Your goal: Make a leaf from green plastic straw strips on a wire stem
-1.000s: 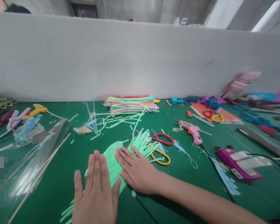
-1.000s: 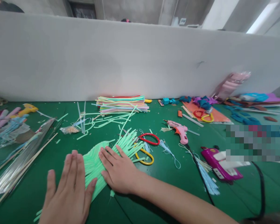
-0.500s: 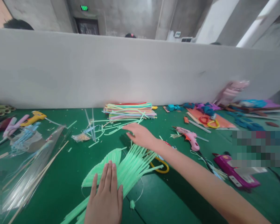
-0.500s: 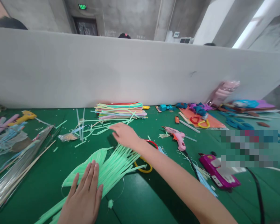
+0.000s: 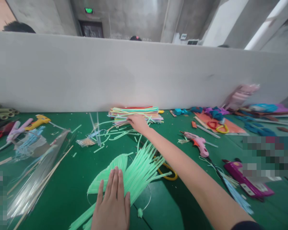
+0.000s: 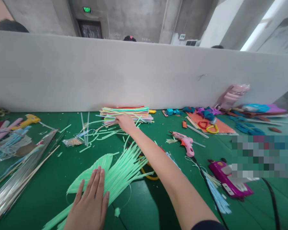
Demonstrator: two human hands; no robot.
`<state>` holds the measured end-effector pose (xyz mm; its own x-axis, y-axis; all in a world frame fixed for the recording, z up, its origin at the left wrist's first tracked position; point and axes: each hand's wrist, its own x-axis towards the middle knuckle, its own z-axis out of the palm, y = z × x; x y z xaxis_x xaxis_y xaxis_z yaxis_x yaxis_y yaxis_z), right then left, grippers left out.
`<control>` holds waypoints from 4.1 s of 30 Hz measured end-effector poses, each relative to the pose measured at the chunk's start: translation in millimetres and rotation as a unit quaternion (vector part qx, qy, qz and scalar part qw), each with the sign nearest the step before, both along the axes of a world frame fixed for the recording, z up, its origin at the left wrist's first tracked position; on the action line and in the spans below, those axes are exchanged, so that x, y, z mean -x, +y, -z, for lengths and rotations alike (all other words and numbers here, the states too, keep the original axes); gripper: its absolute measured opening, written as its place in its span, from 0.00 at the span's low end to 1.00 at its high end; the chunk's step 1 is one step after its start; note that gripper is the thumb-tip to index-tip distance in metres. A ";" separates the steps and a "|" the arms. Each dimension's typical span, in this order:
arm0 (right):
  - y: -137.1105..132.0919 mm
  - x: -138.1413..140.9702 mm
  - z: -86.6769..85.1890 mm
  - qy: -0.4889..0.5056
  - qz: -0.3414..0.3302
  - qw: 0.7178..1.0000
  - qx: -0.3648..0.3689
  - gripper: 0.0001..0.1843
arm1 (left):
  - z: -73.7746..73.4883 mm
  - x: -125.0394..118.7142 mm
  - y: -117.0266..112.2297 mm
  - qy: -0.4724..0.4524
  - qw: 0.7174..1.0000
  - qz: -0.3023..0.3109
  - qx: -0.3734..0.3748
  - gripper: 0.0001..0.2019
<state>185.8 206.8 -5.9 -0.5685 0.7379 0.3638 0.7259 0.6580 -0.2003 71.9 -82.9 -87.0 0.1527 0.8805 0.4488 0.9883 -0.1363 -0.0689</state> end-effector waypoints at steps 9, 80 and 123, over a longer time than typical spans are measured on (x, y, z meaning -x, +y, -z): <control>-143.0 -73.8 -58.8 0.095 -0.240 0.956 0.138 0.12 | -1.3 4.9 -1.8 0.002 1.000 0.017 0.011 0.35; 45.8 -20.8 -4.4 -0.105 0.096 0.989 -0.028 0.17 | 3.4 10.9 5.9 0.048 0.996 0.056 -0.047 0.40; -225.8 -76.1 40.3 0.022 -0.366 0.928 -0.070 0.11 | -7.8 9.9 -0.4 0.027 0.997 0.071 -0.006 0.36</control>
<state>261.9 -19.0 -46.2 -0.8810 0.1037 0.4616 0.0672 0.9932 -0.0949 62.0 -83.3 -79.2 0.2993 0.8432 0.4465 0.9540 -0.2733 -0.1234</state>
